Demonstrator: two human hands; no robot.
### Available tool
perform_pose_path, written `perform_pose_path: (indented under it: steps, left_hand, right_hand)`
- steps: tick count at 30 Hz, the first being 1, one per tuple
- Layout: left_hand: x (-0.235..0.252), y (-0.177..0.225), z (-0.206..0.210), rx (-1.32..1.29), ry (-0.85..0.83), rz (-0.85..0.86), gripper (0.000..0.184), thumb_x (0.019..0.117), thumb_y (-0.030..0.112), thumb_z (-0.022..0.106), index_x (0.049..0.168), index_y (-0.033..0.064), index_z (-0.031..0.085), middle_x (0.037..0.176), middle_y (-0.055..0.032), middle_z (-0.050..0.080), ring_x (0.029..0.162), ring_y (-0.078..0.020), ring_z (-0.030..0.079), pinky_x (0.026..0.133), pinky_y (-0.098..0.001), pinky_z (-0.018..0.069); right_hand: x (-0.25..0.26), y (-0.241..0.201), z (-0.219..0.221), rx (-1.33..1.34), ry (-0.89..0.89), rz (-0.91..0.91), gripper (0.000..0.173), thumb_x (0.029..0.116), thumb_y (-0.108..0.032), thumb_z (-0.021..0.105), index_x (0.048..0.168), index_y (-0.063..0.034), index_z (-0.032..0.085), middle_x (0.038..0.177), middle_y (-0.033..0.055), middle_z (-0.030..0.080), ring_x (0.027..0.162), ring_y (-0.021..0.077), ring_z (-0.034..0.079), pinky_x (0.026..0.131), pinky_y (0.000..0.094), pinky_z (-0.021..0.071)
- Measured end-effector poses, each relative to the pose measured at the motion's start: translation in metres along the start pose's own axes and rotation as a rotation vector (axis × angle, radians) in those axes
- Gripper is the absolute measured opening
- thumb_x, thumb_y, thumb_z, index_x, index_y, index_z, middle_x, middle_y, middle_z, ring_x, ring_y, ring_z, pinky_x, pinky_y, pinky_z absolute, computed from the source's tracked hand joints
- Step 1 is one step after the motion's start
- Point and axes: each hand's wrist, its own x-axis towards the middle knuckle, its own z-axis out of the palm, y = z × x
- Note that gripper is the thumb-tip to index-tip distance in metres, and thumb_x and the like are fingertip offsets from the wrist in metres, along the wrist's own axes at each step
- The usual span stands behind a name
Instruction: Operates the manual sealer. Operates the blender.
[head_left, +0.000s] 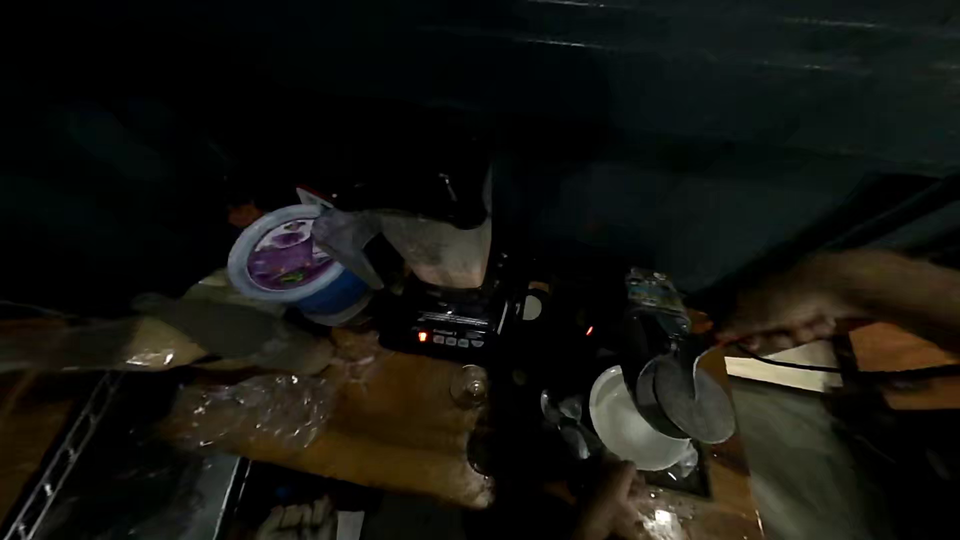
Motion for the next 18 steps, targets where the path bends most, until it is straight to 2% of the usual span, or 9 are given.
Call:
perform_pose_path:
  steps: [1, 3, 5, 6, 9, 11, 12, 15, 18]
  left_hand:
    - [0.004, 0.003, 0.002, -0.071, 0.017, -0.014, 0.045, 0.1055, 0.014, 0.052, 0.144, -0.0053, 0.041, 0.123, -0.0222, 0.066, 0.105, -0.0253, 0.070, 0.092, -0.0378, 0.0580]
    - [0.009, 0.007, 0.003, -0.164, 0.056, -0.030, 0.051, 0.1058, 0.009, 0.051, 0.151, -0.0061, 0.033, 0.133, -0.0277, 0.057, 0.111, -0.0304, 0.066, 0.095, -0.0404, 0.0558]
    - [0.015, 0.002, 0.002, -0.186, 0.090, 0.021, 0.054, 0.1076, 0.011, 0.049, 0.154, -0.0067, 0.028, 0.144, -0.0321, 0.048, 0.120, -0.0370, 0.061, 0.098, -0.0449, 0.0555]
    - [0.015, 0.004, 0.002, -0.148, 0.107, 0.032, 0.055, 0.1103, 0.015, 0.044, 0.157, -0.0057, 0.024, 0.149, -0.0330, 0.043, 0.125, -0.0391, 0.058, 0.100, -0.0470, 0.0547]
    - [-0.007, 0.048, 0.013, 0.073, 0.239, -0.187, 0.048, 0.1137, 0.014, 0.031, 0.160, 0.0046, 0.025, 0.158, -0.0204, 0.041, 0.139, -0.0330, 0.050, 0.112, -0.0460, 0.0427]
    - [0.014, 0.020, 0.000, 0.269, 0.213, 0.086, 0.049, 0.1121, 0.014, 0.033, 0.155, -0.0087, 0.027, 0.145, -0.0332, 0.049, 0.123, -0.0399, 0.063, 0.096, -0.0482, 0.0586]
    - [0.030, 0.008, -0.002, 0.237, 0.227, 0.150, 0.050, 0.1118, 0.016, 0.035, 0.155, -0.0083, 0.028, 0.141, -0.0344, 0.052, 0.118, -0.0400, 0.066, 0.093, -0.0490, 0.0607]
    - [0.043, 0.012, -0.001, 0.188, 0.271, 0.017, 0.049, 0.1121, 0.021, 0.037, 0.157, 0.0024, 0.032, 0.140, -0.0265, 0.056, 0.120, -0.0347, 0.066, 0.099, -0.0499, 0.0570]
    - [0.043, 0.014, 0.000, 0.133, 0.254, -0.016, 0.050, 0.1119, 0.021, 0.037, 0.158, 0.0043, 0.029, 0.139, -0.0265, 0.057, 0.116, -0.0346, 0.068, 0.095, -0.0499, 0.0591]
  right_hand:
    - [-0.001, 0.007, 0.001, -0.026, -0.065, -0.091, 0.027, 0.1089, -0.024, 0.046, 0.096, -0.0037, 0.058, 0.066, -0.0005, 0.052, 0.050, 0.0046, 0.048, 0.049, 0.0206, 0.0436]
    - [-0.018, 0.002, 0.047, -0.032, 0.388, -0.016, 0.028, 0.1083, -0.024, 0.054, 0.093, -0.0029, 0.064, 0.072, 0.0064, 0.056, 0.058, 0.0134, 0.051, 0.057, 0.0302, 0.0470]
    - [-0.017, 0.016, 0.066, -0.076, 0.589, -0.042, 0.025, 0.1061, -0.025, 0.058, 0.100, -0.0036, 0.068, 0.081, 0.0111, 0.066, 0.066, 0.0213, 0.062, 0.062, 0.0410, 0.0542]
    - [-0.021, 0.019, 0.072, -0.065, 0.613, -0.053, 0.023, 0.1051, -0.025, 0.060, 0.107, -0.0029, 0.068, 0.086, 0.0141, 0.067, 0.072, 0.0257, 0.064, 0.067, 0.0472, 0.0549]
    - [-0.029, 0.005, 0.074, -0.092, 0.680, -0.003, 0.020, 0.1039, -0.020, 0.063, 0.099, -0.0025, 0.069, 0.085, 0.0158, 0.066, 0.076, 0.0300, 0.063, 0.071, 0.0517, 0.0513]
    - [-0.032, -0.012, 0.066, -0.143, 0.678, 0.044, 0.024, 0.1030, -0.022, 0.064, 0.090, -0.0013, 0.068, 0.077, 0.0133, 0.063, 0.070, 0.0254, 0.060, 0.066, 0.0452, 0.0508]
    - [-0.038, -0.023, 0.063, -0.162, 0.628, 0.086, 0.024, 0.1020, -0.024, 0.066, 0.093, -0.0008, 0.066, 0.080, 0.0130, 0.063, 0.073, 0.0247, 0.060, 0.068, 0.0435, 0.0510]
    - [-0.040, -0.029, 0.061, -0.252, 0.554, 0.096, 0.028, 0.0980, -0.030, 0.072, 0.110, -0.0054, 0.070, 0.097, 0.0134, 0.069, 0.091, 0.0274, 0.066, 0.082, 0.0485, 0.0528]
    - [-0.016, 0.005, 0.064, -0.330, 0.648, 0.001, 0.028, 0.0978, -0.034, 0.071, 0.116, -0.0137, 0.070, 0.096, 0.0115, 0.072, 0.088, 0.0295, 0.069, 0.078, 0.0541, 0.0556]
